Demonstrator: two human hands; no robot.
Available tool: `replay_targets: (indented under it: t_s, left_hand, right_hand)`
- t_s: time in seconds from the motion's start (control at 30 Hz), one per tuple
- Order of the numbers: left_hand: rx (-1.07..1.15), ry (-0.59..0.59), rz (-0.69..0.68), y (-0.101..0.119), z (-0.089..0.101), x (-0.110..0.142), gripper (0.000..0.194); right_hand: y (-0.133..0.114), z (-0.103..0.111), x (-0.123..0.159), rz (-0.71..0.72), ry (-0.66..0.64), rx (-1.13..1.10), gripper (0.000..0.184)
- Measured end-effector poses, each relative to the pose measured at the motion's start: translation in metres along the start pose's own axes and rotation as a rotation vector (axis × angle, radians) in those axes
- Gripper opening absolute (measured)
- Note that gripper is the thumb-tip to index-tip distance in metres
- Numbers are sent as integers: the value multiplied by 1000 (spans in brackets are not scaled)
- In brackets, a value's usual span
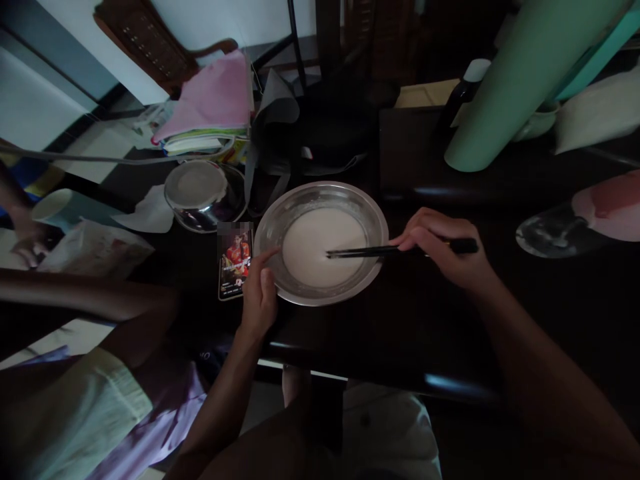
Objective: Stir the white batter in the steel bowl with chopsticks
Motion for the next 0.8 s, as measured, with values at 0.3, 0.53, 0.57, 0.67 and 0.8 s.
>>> replay_targets:
  t_s: [0.3,0.53,0.57,0.67,0.8]
  left_hand:
    - [-23,-7,2,1,-1,0,55]
    - [-31,7,-7,2,0,0,56]
    - [-32,7,-4,2,0,0,56]
    - [-30,0,-1,2,0,0,57]
    - [-21,-6,7,2,0,0,57]
  right_hand:
    - [-1,-1,-1,15,5,43,23]
    - [-2,-14,-1,43,-131,24,16]
    - [-2,-13,-1,39,-116,43,14]
    - [2,-1,0,-6,-5,39,22]
    - [2,-5,0,-8,-50,-22,28]
Point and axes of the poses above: each hand's wrist, its own x-axis away from the middle knuckle, its own z-axis out of the back of the hand, y = z × x, the point moved 8 cm from there along -x, towards the middle knuckle, and after that the axes turned 8 degrees about -y, right-handed, at the moved point
